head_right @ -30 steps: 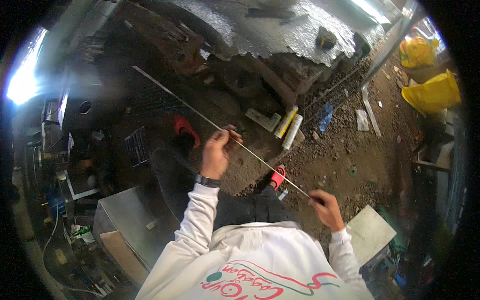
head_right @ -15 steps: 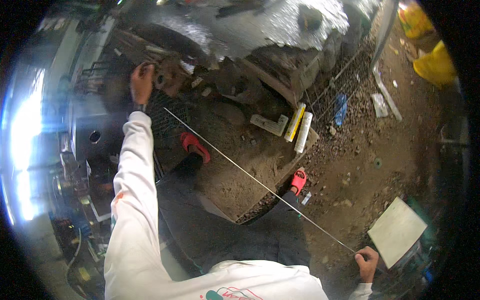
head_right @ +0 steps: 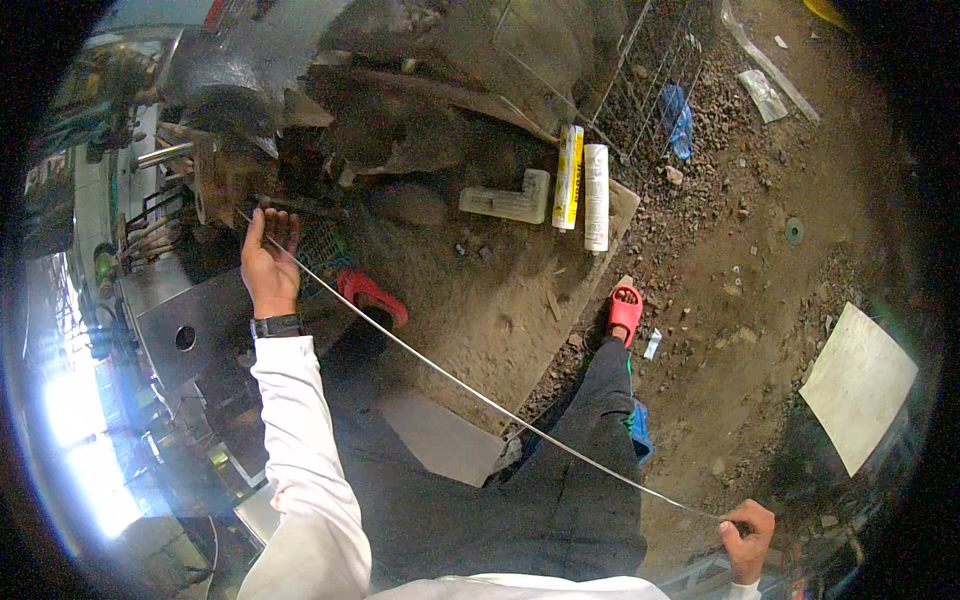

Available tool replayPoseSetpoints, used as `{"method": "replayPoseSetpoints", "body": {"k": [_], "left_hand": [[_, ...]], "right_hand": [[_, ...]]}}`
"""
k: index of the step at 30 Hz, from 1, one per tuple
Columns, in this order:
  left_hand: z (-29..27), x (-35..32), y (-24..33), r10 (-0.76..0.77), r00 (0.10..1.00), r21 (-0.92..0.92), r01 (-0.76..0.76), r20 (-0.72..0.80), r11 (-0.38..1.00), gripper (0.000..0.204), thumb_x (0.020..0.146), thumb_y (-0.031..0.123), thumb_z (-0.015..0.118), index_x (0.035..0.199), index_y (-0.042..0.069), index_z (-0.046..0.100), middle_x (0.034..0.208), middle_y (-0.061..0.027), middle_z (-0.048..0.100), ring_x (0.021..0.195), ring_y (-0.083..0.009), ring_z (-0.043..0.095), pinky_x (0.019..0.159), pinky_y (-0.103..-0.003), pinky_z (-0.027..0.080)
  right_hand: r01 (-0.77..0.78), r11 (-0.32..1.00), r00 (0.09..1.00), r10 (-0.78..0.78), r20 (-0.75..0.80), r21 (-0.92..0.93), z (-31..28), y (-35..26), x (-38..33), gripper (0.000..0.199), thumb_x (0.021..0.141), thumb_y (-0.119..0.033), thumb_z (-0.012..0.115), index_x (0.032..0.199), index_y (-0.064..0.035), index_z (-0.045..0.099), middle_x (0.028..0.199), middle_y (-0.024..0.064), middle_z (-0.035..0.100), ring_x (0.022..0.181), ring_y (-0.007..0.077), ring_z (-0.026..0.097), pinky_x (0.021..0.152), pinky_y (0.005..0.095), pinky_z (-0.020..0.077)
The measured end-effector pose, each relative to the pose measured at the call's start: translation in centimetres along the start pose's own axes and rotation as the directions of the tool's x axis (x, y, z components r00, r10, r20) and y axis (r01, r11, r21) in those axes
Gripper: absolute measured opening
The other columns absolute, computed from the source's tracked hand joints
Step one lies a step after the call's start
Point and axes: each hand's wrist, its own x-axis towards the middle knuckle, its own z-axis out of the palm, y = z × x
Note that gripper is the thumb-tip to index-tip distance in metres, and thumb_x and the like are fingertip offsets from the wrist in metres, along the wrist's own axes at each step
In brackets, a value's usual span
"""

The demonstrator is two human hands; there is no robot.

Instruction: The person walks through a cluttered workshop, picks up a tape measure, and measures a metal rod. They then mark the rod with a marker and place it back with other rods.

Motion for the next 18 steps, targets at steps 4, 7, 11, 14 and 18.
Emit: {"method": "replayPoseSetpoints", "body": {"k": [4,7,11,14,18], "left_hand": [[0.2,0.3,0.3,-0.027,0.999,0.049,0.025,0.041,0.998,0.025,0.101,0.023,0.059,0.114,0.003,0.065,0.093,-0.0044,0.067,0.091,-0.0173,0.065,0.091,-0.037,0.056],[0.2,0.8,0.6,-0.056,0.997,0.087,0.051,0.057,0.995,0.023,0.102,0.022,0.058,0.114,0.003,0.065,0.095,-0.0042,0.067,0.092,-0.0173,0.065,0.092,-0.037,0.056],[-1.3,2.5,0.8,-0.059,0.995,0.081,0.053,0.075,0.995,0.021,0.103,0.020,0.056,0.114,0.005,0.067,0.099,-0.0040,0.068,0.096,-0.0173,0.066,0.094,-0.037,0.056],[-1.4,3.1,1.2,-0.049,0.996,0.054,0.045,0.077,0.998,0.021,0.102,0.020,0.057,0.114,0.005,0.067,0.100,-0.0045,0.068,0.096,-0.0177,0.066,0.093,-0.037,0.056],[-1.2,3.5,1.3,-0.059,0.996,0.066,0.055,0.064,0.996,0.021,0.103,0.020,0.057,0.114,0.005,0.066,0.098,-0.0049,0.069,0.094,-0.0179,0.066,0.091,-0.036,0.057]], "right_hand": [[-0.059,0.998,0.998,0.059,-0.007,0.000,0.5,0.6,-0.6,0.013,0.069,-0.013,0.073,0.069,-0.0035,0.063,0.067,0.0058,0.056,0.064,0.0199,0.052,0.061,0.0322,0.0390],[-0.063,0.998,0.998,0.063,-0.019,-0.007,0.7,0.8,-0.9,0.011,0.068,-0.011,0.072,0.070,-0.0040,0.064,0.067,0.0059,0.056,0.065,0.0207,0.053,0.063,0.0328,0.0404],[0.003,0.998,0.998,-0.006,-0.060,-0.059,1.8,0.9,-0.5,0.011,0.067,-0.009,0.072,0.071,-0.0032,0.064,0.066,0.0058,0.055,0.063,0.0206,0.053,0.063,0.0324,0.0409],[-0.061,0.998,0.998,0.061,0.006,-0.015,1.9,-1.7,0.2,0.011,0.067,-0.008,0.072,0.071,-0.0024,0.064,0.066,0.0057,0.054,0.062,0.0207,0.053,0.062,0.0325,0.0408],[-0.034,0.999,0.999,0.033,-0.020,-0.022,1.3,-2.4,-0.1,0.012,0.069,-0.010,0.072,0.071,-0.0014,0.064,0.064,0.0056,0.054,0.061,0.0176,0.051,0.059,0.0307,0.0381]]}}
